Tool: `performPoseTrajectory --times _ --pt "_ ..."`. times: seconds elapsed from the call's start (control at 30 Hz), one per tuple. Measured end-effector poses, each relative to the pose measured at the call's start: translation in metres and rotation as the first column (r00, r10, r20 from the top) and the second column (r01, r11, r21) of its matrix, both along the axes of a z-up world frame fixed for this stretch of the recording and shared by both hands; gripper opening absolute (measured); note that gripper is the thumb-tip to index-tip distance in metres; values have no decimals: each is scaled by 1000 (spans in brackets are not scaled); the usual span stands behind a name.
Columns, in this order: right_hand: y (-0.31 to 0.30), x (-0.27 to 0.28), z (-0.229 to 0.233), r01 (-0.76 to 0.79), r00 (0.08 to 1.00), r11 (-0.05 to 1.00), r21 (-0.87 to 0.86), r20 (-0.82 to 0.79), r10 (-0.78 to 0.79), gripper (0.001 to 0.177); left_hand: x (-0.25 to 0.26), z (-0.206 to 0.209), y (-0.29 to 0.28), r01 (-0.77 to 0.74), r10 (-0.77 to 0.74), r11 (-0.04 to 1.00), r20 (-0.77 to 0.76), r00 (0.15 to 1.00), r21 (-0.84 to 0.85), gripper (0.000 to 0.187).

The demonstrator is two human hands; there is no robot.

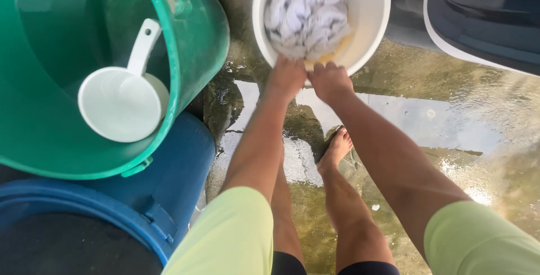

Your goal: Washing clothes by hand in a bucket and then transferring them to a washing machine.

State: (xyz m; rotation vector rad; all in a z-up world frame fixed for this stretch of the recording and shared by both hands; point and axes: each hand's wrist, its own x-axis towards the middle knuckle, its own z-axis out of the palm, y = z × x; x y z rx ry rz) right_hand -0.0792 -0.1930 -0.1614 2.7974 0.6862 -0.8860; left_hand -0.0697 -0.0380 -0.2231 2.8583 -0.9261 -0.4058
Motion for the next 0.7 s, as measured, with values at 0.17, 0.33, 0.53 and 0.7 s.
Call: performPoseTrajectory --times 0.17,0.33,0.53,0.7 --pt "-8 -83 5 -40 982 999 -19 -188 36 25 -94 35 -1 85 -64 994 -249 966 73 14" --pt "-24 -159 -6 -110 952 993 -50 -291 91 22 -171 39 -6 55 -54 998 -317 947 -7 13" --pt "-26 -117 0 215 777 968 -131 -577 -251 51 -148 33 -21 -453 348 891 -671 654 21 67" --pt "-65 -150 -151 433 901 847 307 -179 -396 68 -145 -35 -37 -603 550 798 -407 730 -2 89"
